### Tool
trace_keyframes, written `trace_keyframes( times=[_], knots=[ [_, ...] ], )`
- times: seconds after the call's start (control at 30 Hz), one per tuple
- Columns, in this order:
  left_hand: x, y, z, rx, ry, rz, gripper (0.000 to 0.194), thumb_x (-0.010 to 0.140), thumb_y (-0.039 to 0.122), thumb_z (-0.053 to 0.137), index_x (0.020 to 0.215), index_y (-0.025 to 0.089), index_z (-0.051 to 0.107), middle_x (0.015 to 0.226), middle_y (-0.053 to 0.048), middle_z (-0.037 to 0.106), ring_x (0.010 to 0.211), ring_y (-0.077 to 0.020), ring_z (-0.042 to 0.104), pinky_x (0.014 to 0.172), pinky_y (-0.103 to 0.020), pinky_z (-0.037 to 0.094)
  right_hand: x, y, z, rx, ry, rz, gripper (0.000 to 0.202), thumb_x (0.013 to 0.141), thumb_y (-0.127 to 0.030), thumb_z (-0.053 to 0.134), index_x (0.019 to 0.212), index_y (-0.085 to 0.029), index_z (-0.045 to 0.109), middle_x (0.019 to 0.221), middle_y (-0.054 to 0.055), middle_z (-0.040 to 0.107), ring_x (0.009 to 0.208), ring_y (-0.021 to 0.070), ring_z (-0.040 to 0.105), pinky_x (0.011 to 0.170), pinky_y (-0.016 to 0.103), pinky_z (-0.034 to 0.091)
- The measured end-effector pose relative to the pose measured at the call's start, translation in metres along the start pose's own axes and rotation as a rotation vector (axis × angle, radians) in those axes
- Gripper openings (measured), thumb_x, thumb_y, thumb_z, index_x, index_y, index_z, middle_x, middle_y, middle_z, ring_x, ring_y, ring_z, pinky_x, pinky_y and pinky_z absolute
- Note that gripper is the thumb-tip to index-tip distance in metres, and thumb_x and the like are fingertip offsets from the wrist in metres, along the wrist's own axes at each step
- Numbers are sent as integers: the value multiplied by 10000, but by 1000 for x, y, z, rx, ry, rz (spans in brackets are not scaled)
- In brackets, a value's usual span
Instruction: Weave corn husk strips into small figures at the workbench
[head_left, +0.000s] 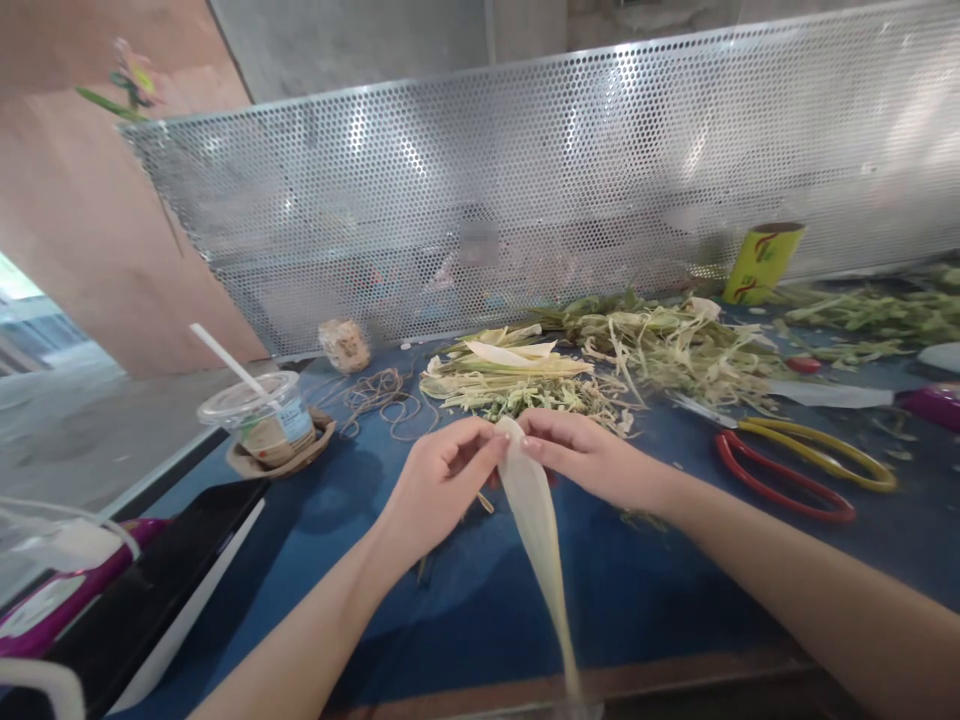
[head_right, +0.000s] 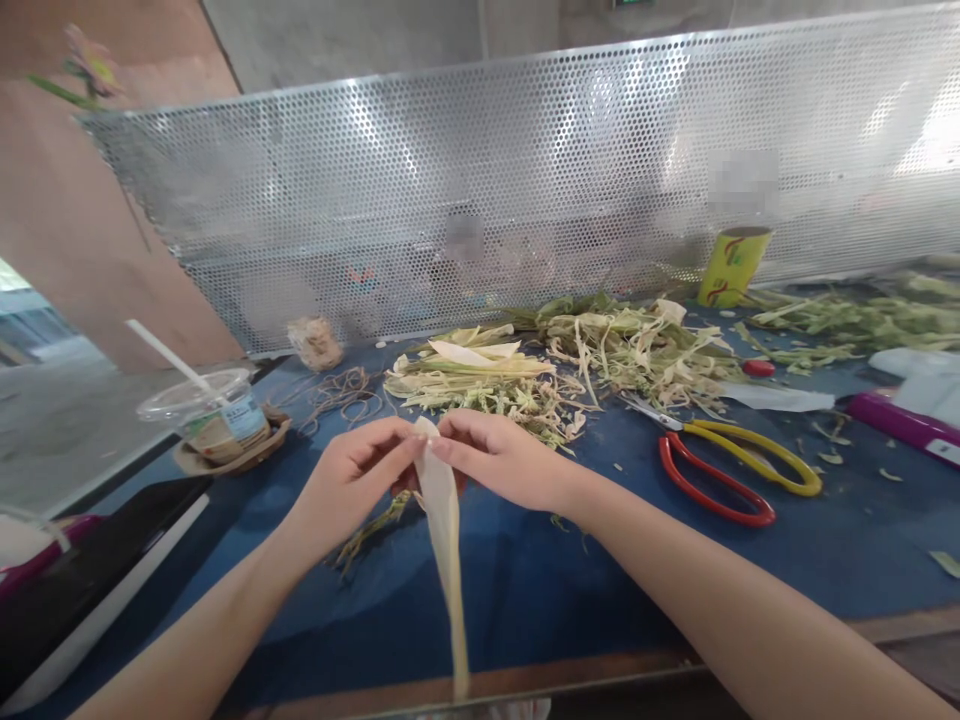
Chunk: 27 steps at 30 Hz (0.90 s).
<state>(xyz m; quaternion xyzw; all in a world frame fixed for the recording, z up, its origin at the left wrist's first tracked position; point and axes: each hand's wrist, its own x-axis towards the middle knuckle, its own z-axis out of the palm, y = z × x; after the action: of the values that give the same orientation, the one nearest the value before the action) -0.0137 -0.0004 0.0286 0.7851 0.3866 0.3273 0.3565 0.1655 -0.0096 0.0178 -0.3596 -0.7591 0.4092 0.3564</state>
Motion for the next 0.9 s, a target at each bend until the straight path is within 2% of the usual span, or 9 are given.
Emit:
trace_keyframes(
  times=[0.1,0.3,0.43,0.53,0.6,0.7,0.8,0.83,0.9],
  knots=[
    [2,-2,3,-28,73,-30,245,796,379,504,721,151,552,580,36,508,500,-70,447,483,-184,359,2,2,2,55,28,40,152,842,-296,439,754,-174,464,660,-25,469,582,88,448,540,208,375],
    [4,-8,17,-345,-152,-205,279,760,394,558,908,158,542,799,-24,673,649,-131,606,629,-247,477,5,4,-3,124,235,-48,129,807,-268,487,716,-177,480,626,-35,469,535,73,429,505,199,361],
    [3,0,21,-361,-58,-206,256,809,396,489,767,151,550,599,-6,668,532,-109,605,570,-212,478,-5,-4,-8,97,381,-1,168,760,-293,555,666,-163,506,609,-24,495,530,79,453,529,217,381],
    [1,6,26,-332,-65,-219,334,804,442,474,627,160,492,389,54,534,311,-57,449,368,-155,364,-23,-11,-11,115,389,95,223,785,-355,510,667,-166,500,536,-26,482,465,86,437,487,228,377],
    [0,8,30,-296,-101,-270,356,796,479,457,640,162,503,334,75,463,243,-45,355,292,-143,274,-41,-13,-19,-48,360,115,249,824,-369,439,714,-167,535,583,5,544,505,111,491,524,249,409],
    [-2,9,34,-201,-137,-327,373,791,502,437,723,157,561,322,80,432,234,-49,351,279,-139,265,-73,-2,-45,-641,428,211,245,850,-334,396,857,-182,588,875,76,635,807,199,579,727,328,433],
    [-2,9,36,-150,-111,-332,359,782,495,450,704,156,539,375,74,470,236,-40,364,287,-139,266,-104,23,-75,-1233,486,627,225,794,-270,468,893,-112,595,997,188,593,948,330,540,757,431,410],
    [-2,10,36,-150,-98,-312,340,780,485,460,726,158,535,417,68,505,239,-35,372,292,-140,268,-112,32,-83,-1305,456,817,242,787,-297,475,866,-105,600,980,205,593,908,357,556,702,444,420],
    [-1,11,37,-164,-91,-266,314,782,468,469,784,160,530,504,51,563,242,-26,378,298,-142,268,-125,46,-92,-1314,417,884,193,771,-251,494,831,-106,607,903,192,620,831,339,594,655,419,429]
  ],
)
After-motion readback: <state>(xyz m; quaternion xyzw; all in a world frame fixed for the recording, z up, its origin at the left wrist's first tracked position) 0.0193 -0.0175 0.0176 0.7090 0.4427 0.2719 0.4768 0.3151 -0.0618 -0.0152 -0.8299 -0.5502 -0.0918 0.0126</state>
